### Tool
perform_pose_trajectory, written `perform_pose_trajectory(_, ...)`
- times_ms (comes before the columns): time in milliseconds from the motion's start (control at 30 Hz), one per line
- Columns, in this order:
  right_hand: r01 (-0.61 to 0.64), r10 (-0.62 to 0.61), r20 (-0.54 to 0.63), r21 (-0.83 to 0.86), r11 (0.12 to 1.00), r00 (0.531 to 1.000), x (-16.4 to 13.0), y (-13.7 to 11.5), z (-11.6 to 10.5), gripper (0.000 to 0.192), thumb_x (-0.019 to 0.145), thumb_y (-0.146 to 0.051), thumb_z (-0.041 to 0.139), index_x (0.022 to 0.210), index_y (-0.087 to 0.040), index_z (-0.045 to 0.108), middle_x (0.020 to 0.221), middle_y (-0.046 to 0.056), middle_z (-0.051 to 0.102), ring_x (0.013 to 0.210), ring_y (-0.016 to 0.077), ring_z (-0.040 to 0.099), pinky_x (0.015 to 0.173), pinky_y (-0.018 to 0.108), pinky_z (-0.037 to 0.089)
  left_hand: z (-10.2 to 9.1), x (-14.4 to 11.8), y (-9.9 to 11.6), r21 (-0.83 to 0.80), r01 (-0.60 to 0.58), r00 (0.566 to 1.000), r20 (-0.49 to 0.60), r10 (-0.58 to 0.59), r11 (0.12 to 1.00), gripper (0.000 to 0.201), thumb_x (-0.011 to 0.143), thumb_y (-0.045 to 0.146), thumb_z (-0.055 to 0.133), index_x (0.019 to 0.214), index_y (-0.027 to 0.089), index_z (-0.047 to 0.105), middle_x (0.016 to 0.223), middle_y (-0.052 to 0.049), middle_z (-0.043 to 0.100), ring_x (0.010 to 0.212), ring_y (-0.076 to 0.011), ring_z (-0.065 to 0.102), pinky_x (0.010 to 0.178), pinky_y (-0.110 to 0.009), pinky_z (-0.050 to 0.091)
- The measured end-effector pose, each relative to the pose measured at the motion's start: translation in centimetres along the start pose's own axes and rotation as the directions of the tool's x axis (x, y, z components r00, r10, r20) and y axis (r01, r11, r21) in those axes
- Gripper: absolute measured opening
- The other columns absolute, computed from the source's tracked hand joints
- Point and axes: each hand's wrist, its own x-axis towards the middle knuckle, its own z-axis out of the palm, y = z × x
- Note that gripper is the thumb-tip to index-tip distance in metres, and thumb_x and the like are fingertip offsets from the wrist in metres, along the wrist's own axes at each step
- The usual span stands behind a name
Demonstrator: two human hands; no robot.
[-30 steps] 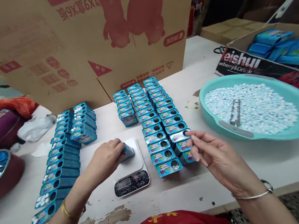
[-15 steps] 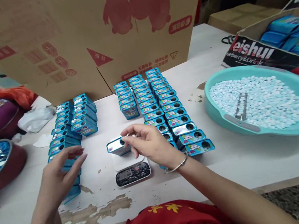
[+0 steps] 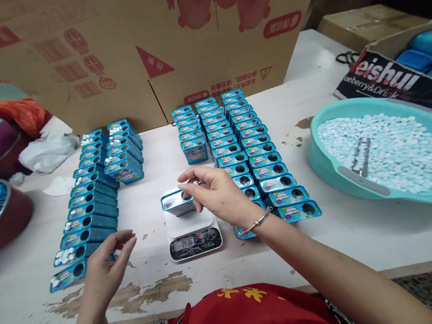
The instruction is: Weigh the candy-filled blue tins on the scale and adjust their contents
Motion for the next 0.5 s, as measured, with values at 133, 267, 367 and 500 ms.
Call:
perform_pose_trajectory(133, 0.003, -0.002, 0.009, -0.088, 0.996, 1.0, 0.9, 0.7, 0.7, 0.017, 0.082, -0.03, 0.059, 0.091, -0.016, 0.061, 0.073, -0.001, 0.061, 0.045, 0.0054, 0.05, 0.046, 0.023, 0.041, 0.3, 0.1, 0.0, -0.01, -0.012, 1.0, -0.005, 0.012, 1.0, 0.035, 0.086, 0.05, 0.051, 0.093, 0.018, 0.063, 0.089, -0.006, 0.069, 0.077, -0.0166, 0.062, 0.07, -0.028, 0.051)
perform_pose_trajectory(267, 0.007, -0.006, 0.013, -0.145, 0.989, 1.0, 1.7, 1.6, 0.9, 0.018, 0.083, -0.031, 0.058, 0.092, -0.016, 0.062, 0.07, -0.002, 0.06, 0.044, 0.0057, 0.05, 0.046, 0.023, 0.042, 1.1, 0.1, -0.1, -0.032, -0.043, 0.999, 0.004, 0.043, 0.999, 0.032, 0.088, 0.047, 0.05, 0.093, 0.018, 0.063, 0.088, -0.005, 0.068, 0.077, -0.0164, 0.062, 0.072, -0.028, 0.05)
perform_pose_trajectory(367, -0.02, 0.023, 0.012, -0.191, 0.981, 1.0, 2.2, 2.4, 0.9, 0.021, 0.082, -0.032, 0.061, 0.094, -0.016, 0.063, 0.073, -0.001, 0.062, 0.044, 0.005, 0.05, 0.045, 0.023, 0.042, 1.6, 0.0, -0.2, -0.056, -0.051, 0.998, 0.017, 0.052, 0.997, 0.031, 0.088, 0.047, 0.051, 0.092, 0.018, 0.063, 0.088, -0.005, 0.068, 0.077, -0.0162, 0.062, 0.072, -0.028, 0.051)
perform_pose_trajectory(500, -0.078, 0.085, 0.028, -0.186, 0.98, 0.996, 2.8, 2.7, 1.1, 0.026, 0.08, -0.032, 0.064, 0.099, -0.015, 0.063, 0.087, 0.003, 0.065, 0.041, 0.0038, 0.05, 0.044, 0.024, 0.043, 1.9, 0.3, -0.4, -0.048, -0.049, 0.999, 0.011, 0.05, 0.998, 0.032, 0.087, 0.048, 0.051, 0.092, 0.018, 0.063, 0.087, -0.005, 0.069, 0.077, -0.0163, 0.063, 0.071, -0.028, 0.051)
